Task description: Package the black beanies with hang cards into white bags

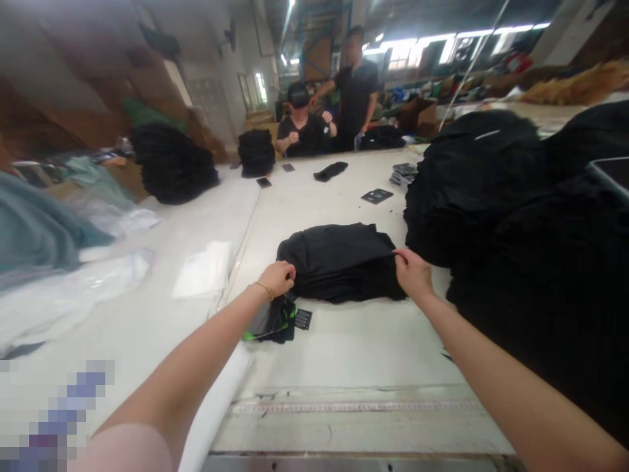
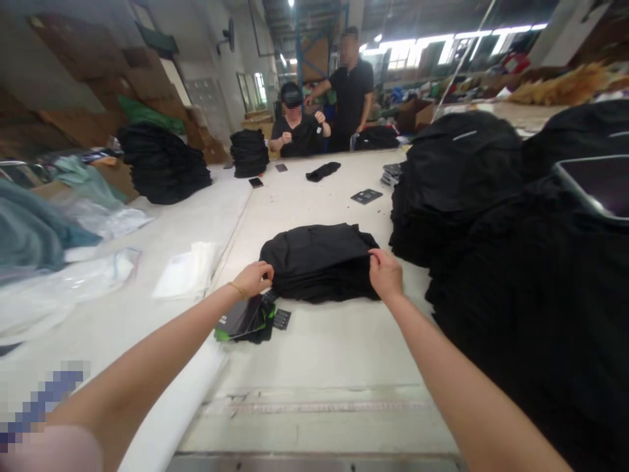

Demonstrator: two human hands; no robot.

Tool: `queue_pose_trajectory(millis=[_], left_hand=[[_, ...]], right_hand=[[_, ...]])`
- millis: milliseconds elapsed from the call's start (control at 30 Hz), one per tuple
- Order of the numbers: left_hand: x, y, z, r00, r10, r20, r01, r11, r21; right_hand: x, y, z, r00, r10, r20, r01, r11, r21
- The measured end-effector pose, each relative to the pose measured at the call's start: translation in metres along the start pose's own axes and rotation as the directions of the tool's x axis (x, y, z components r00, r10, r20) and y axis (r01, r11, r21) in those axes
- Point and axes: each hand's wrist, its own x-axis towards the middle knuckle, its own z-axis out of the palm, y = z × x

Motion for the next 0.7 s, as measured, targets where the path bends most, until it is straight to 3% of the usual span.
queue_pose_trajectory(millis=[233, 433, 600, 700], left_hand=[[0.001, 0.013, 0.001, 0.995, -0.085, -0.053, 0.086, 0.996, 0.015], [0.009, 0.011, 0.01, 0.994, -0.063, -0.092, 0.065, 0.998, 0.021], [0.011, 0.007, 0.014, 0.996, -0.028, -0.088, 0.03, 0.999, 0.015], [0.018, 0.003, 0.008, 0.987, -0.081, -0.14, 0.083, 0.997, 0.006]], right_hand=[[-0.023, 0.019, -0.008, 0.994, -0.081, 0.077, 0.087, 0.993, -0.08], [-0.029, 0.055, -0.016, 1.0, -0.006, 0.005, 0.007, 0.987, -0.163], [-0.049, 0.046, 0.014, 0.984, -0.053, 0.169, 0.053, 0.999, 0.002], [-0.042, 0.039, 0.029, 0.993, 0.026, 0.114, -0.036, 0.995, 0.089]])
